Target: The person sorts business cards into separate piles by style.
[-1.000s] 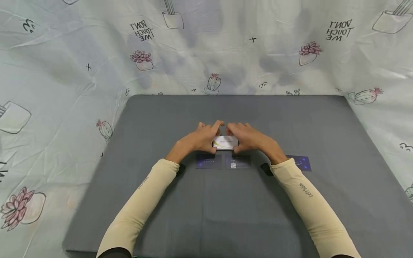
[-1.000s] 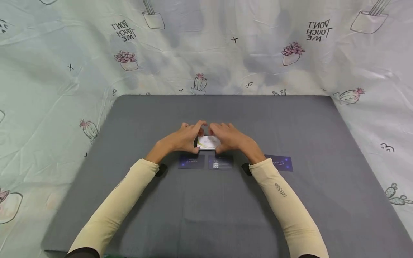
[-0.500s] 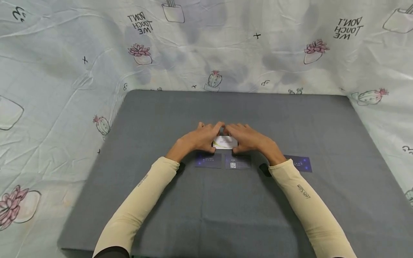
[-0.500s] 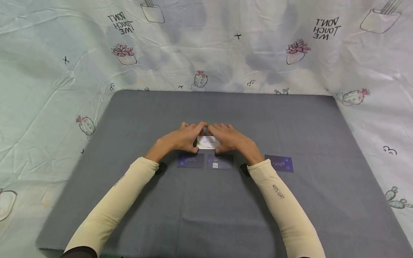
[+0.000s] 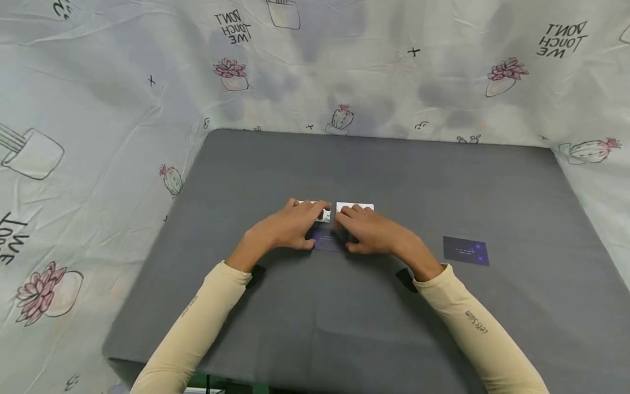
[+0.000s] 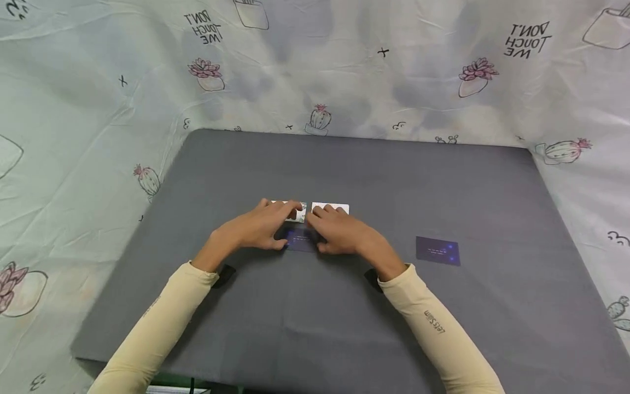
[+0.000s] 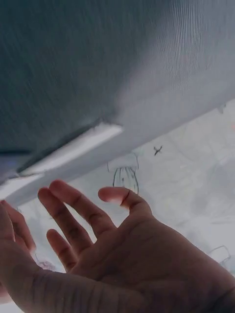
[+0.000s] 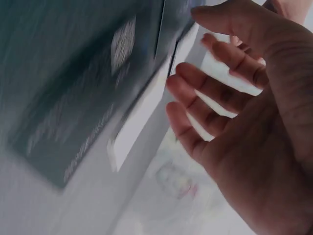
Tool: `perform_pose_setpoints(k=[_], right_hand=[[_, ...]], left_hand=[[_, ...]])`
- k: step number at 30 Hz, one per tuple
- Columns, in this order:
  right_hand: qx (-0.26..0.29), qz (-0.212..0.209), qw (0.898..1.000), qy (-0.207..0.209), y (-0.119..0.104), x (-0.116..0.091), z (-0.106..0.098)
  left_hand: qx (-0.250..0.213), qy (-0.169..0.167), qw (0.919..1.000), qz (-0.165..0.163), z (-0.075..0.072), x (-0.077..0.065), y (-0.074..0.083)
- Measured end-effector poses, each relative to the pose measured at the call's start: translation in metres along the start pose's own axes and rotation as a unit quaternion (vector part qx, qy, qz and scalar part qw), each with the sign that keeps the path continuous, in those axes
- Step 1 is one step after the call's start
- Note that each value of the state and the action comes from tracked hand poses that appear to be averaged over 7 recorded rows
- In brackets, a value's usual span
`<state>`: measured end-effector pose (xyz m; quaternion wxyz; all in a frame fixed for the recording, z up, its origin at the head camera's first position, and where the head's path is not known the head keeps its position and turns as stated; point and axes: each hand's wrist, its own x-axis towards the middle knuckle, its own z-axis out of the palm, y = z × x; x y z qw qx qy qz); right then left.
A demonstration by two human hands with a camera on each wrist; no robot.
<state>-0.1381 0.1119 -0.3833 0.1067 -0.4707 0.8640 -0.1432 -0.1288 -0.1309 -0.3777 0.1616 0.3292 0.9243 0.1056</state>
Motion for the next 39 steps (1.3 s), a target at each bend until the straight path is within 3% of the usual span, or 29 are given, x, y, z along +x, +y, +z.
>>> perform_pose_setpoints(k=[4,9,14,16,19,22,26,34,39], right_hand=[[-0.038,0.008,0.999,-0.016,-0.016,0.005,0.007],[-0.044,0.018,0.999,-0.016,-0.029,0.012,0.013],[-0.018,0.030,0.999,0.002,-0.019,-0.005,0.005],[0.004,0.048,0.999,0.021,-0.007,-0.020,-0.007],[0.025,0.092,0.995,0.041,0.015,-0.045,-0.031],[0.023,0.132,0.990,0.038,0.036,-0.065,-0.047],[0.021,0.163,0.986,0.016,0.059,-0.076,-0.049],[0.031,0.176,0.984,-0.013,0.085,-0.077,-0.027],[0.022,0.187,0.982,-0.012,0.094,-0.083,-0.025]], left_hand=[[0.015,0.004,0.9996,0.022,0.011,-0.008,0.001],[0.015,0.026,0.9990,0.032,0.019,-0.016,0.002],[0.001,0.051,0.9978,0.043,0.019,-0.006,0.013],[-0.016,0.068,0.9964,0.048,0.011,0.008,0.021],[-0.054,0.082,0.9935,0.057,-0.005,0.044,0.037],[-0.082,0.073,0.9917,0.068,-0.014,0.080,0.051],[-0.106,0.041,0.9910,0.070,-0.011,0.115,0.058],[-0.113,-0.001,0.9916,0.062,0.009,0.146,0.055],[-0.092,-0.001,0.9935,0.067,0.014,0.160,0.058]])
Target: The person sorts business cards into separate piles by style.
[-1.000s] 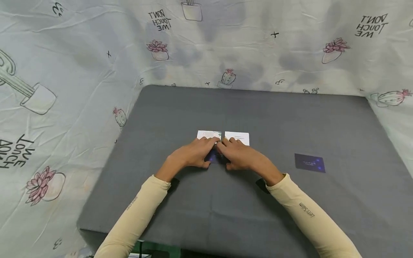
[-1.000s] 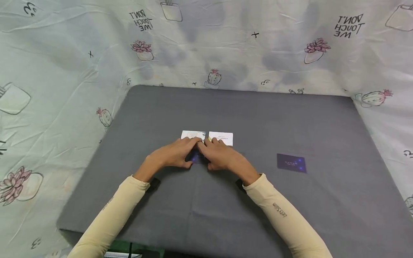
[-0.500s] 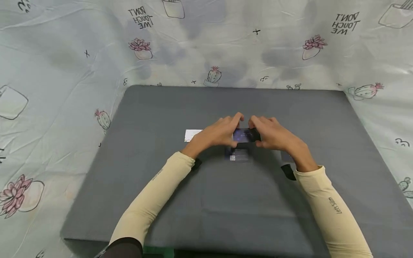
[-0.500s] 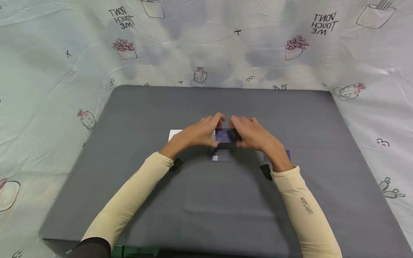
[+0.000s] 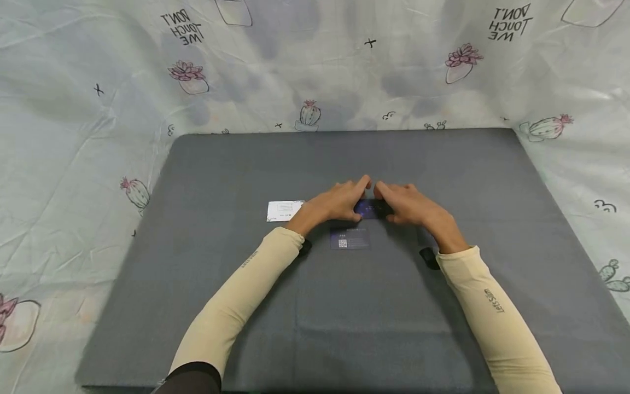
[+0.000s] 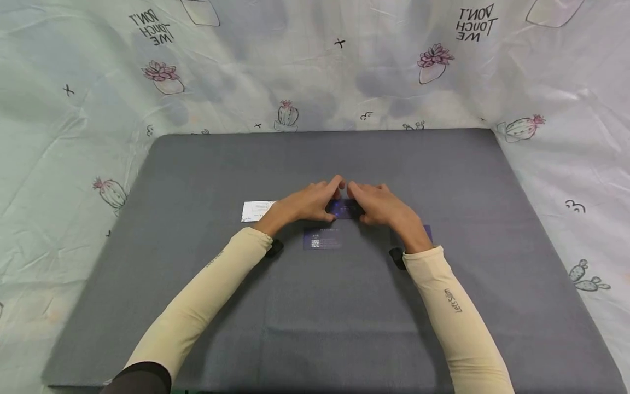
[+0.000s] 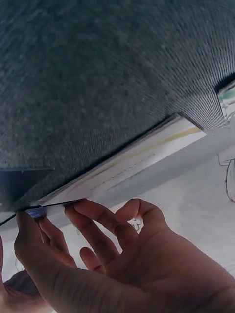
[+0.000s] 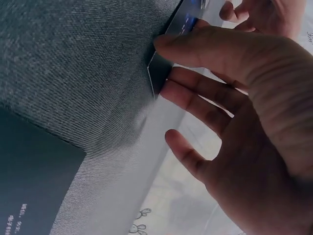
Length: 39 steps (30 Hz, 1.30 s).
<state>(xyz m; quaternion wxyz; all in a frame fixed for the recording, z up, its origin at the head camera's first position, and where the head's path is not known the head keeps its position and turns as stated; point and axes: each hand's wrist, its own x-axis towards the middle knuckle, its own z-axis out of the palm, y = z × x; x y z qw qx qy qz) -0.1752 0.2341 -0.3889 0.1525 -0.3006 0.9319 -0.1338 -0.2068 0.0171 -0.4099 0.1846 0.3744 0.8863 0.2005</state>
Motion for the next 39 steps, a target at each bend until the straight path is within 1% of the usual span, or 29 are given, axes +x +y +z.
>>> perform_pose_setpoints(k=[4,6,8,11,13,14,17,18,20,22,24,27,29,32,34,36,39], right_hand=[[0.002,0.002,1.000,-0.009,-0.004,0.002,-0.004],[0.002,0.007,1.000,-0.015,-0.007,0.002,-0.005],[-0.005,0.009,1.000,-0.014,-0.011,-0.004,-0.010],[-0.014,0.010,1.000,0.002,-0.020,-0.017,-0.018],[-0.016,-0.005,1.000,0.016,-0.029,-0.026,-0.018],[-0.015,-0.016,1.000,0.019,-0.034,-0.027,-0.016],[-0.020,-0.054,0.998,0.017,-0.048,-0.027,-0.001],[-0.024,-0.062,0.998,0.015,-0.051,-0.027,0.004],[-0.032,-0.067,0.997,0.016,-0.055,-0.025,0.013],[-0.038,-0.061,0.997,0.023,-0.057,-0.025,0.019],[-0.033,-0.053,0.997,0.033,-0.057,-0.025,0.023],[-0.022,-0.060,0.997,0.048,-0.057,-0.024,0.028],[-0.019,-0.068,0.996,0.057,-0.057,-0.024,0.029],[-0.027,-0.072,0.995,0.071,-0.052,-0.024,0.026],[-0.030,-0.064,0.995,0.075,-0.046,-0.024,0.019],[-0.026,-0.049,0.996,0.075,-0.036,-0.022,0.012],[-0.020,-0.026,0.997,0.067,-0.022,-0.018,0.003]], left_hand=[[0.031,0.005,0.9995,-0.005,-0.001,-0.005,-0.001],[0.051,0.009,0.9987,-0.002,-0.002,-0.011,0.001],[0.076,0.019,0.9969,0.005,-0.004,-0.017,0.006],[0.110,0.042,0.9928,0.023,-0.008,-0.031,0.017],[0.121,0.045,0.9913,0.026,-0.010,-0.044,0.025],[0.128,0.042,0.9906,0.027,-0.009,-0.051,0.027],[0.153,0.011,0.9880,0.021,-0.004,-0.072,0.032],[0.159,0.001,0.9871,0.019,-0.001,-0.077,0.032],[0.171,-0.008,0.9851,0.018,0.005,-0.081,0.033],[0.172,-0.008,0.9848,0.021,0.009,-0.082,0.033],[0.166,-0.003,0.9860,0.020,0.013,-0.082,0.033],[0.153,0.005,0.9881,0.015,0.017,-0.082,0.030],[0.142,0.011,0.9897,0.012,0.018,-0.083,0.028],[0.135,0.029,0.9902,0.021,0.015,-0.079,0.025],[0.124,0.038,0.9912,0.027,0.010,-0.072,0.023],[0.113,0.045,0.9921,0.031,0.005,-0.059,0.020],[0.094,0.042,0.9943,0.028,-0.002,-0.039,0.017]])
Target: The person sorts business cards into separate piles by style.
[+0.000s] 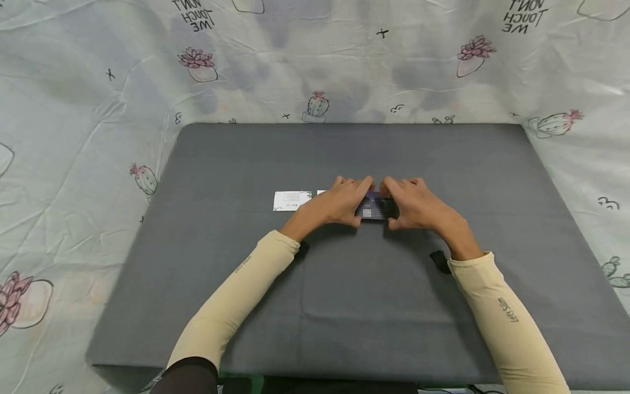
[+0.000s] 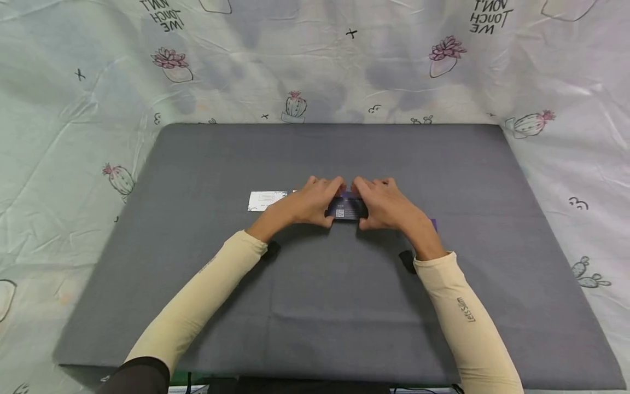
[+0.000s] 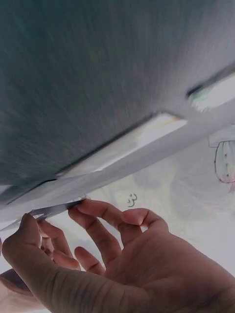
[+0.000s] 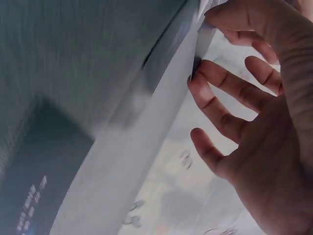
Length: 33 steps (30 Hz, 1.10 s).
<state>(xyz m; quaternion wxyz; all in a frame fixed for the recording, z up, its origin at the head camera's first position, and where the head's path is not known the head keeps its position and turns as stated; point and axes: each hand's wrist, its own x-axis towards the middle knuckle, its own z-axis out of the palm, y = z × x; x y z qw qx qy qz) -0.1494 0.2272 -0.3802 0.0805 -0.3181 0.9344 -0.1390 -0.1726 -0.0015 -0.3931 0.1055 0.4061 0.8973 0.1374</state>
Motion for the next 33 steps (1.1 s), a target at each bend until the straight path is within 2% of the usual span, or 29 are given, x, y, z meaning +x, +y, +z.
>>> perform_pose_setpoints(k=[4,8,14,28,33], right_hand=[[0.000,0.019,1.000,-0.018,0.021,0.008,-0.004],[0.007,0.019,0.999,-0.035,0.030,0.017,0.004],[-0.002,0.026,0.999,-0.045,0.034,0.018,0.008],[-0.028,0.023,0.998,-0.051,0.031,0.017,0.007],[-0.036,0.039,0.998,-0.035,0.029,0.000,-0.002]], left_hand=[[0.001,-0.018,0.9998,-0.008,-0.003,0.027,-0.006],[0.003,-0.036,0.9991,-0.021,0.004,0.035,-0.013],[-0.001,-0.030,0.9994,-0.017,0.011,0.040,-0.016],[0.010,-0.045,0.9986,-0.028,0.009,0.040,-0.012],[0.005,-0.030,0.9993,-0.022,0.009,0.043,-0.003]])
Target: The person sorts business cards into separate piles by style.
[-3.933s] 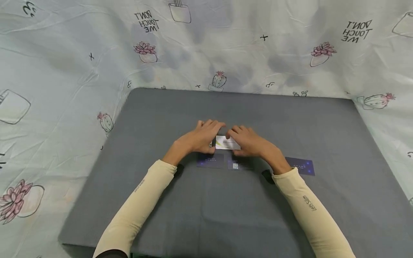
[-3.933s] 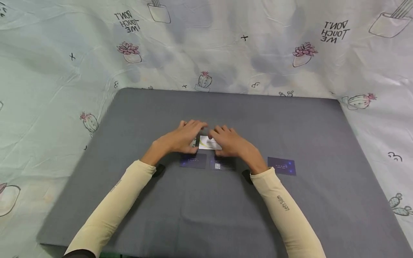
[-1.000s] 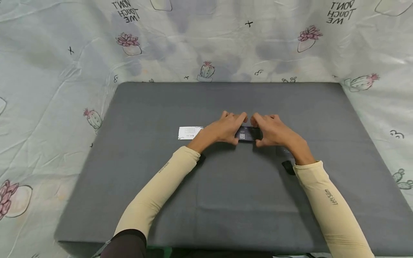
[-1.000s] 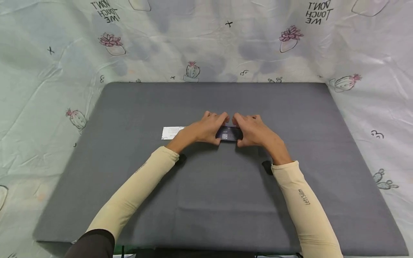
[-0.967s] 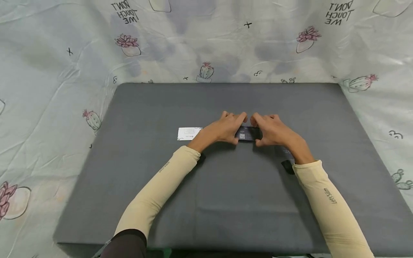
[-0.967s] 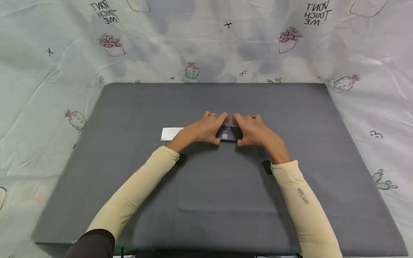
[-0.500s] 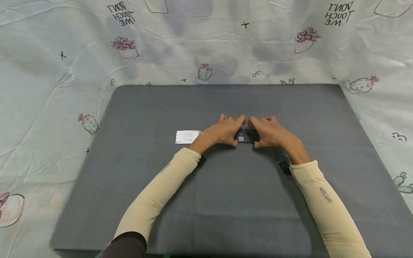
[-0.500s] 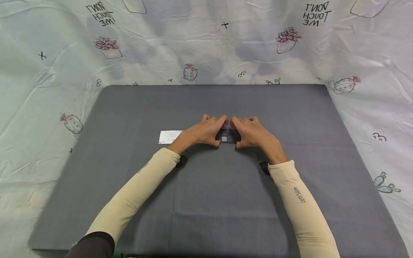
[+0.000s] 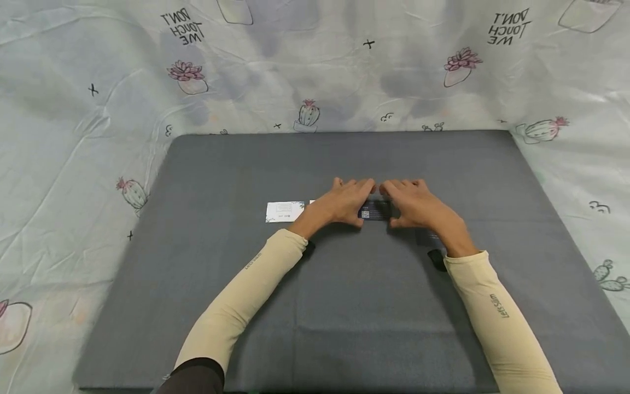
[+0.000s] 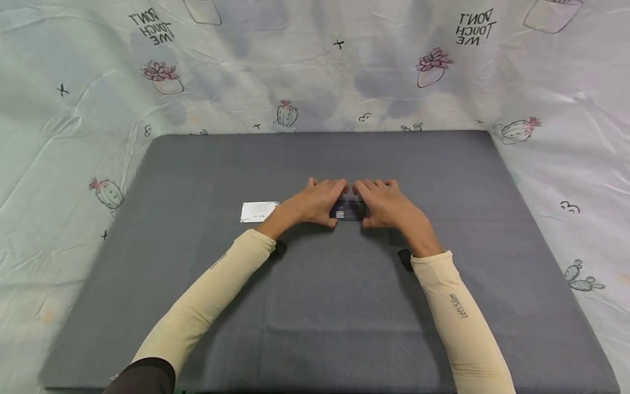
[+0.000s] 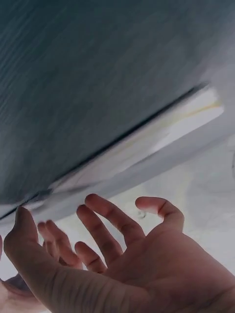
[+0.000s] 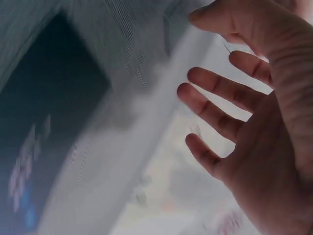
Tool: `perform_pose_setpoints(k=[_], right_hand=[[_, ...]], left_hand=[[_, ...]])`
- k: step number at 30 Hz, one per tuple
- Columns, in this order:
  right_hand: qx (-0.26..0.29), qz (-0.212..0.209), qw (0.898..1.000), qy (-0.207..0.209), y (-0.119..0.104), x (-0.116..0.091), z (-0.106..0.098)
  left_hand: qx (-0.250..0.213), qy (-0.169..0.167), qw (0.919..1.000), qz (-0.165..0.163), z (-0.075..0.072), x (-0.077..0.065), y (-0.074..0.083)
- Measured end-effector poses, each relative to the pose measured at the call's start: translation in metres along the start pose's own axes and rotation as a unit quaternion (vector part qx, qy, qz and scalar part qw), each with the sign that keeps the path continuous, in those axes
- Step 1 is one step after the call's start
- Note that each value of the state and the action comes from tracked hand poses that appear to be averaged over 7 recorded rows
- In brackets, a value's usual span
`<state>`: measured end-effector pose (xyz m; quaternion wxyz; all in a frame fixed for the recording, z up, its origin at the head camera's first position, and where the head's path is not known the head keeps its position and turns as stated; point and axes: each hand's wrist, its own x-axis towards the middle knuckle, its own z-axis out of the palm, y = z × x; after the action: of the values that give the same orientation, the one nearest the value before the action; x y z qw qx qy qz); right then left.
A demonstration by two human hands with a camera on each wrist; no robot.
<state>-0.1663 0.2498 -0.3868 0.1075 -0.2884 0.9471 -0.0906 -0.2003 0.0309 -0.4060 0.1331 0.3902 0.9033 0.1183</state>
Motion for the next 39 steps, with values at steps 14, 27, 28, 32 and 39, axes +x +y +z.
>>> perform_pose_setpoints(k=[14,27,28,32,39], right_hand=[[0.049,0.059,0.996,-0.054,0.036,-0.074,0.002],[0.036,0.007,0.999,0.008,0.027,-0.042,0.000],[0.034,-0.002,0.999,0.014,0.023,-0.035,-0.001],[0.032,-0.030,0.999,0.023,0.010,-0.002,-0.004],[0.040,-0.040,0.998,-0.005,-0.003,0.031,0.002]], left_hand=[[0.006,-0.081,0.9956,0.046,0.021,0.050,0.081],[-0.018,-0.002,0.9990,0.042,0.008,0.027,0.045],[-0.020,0.008,0.9991,0.035,0.005,0.022,0.037],[-0.025,0.048,0.9985,0.012,-0.002,0.000,0.003],[-0.020,0.066,0.9976,-0.006,0.004,-0.017,-0.025]])
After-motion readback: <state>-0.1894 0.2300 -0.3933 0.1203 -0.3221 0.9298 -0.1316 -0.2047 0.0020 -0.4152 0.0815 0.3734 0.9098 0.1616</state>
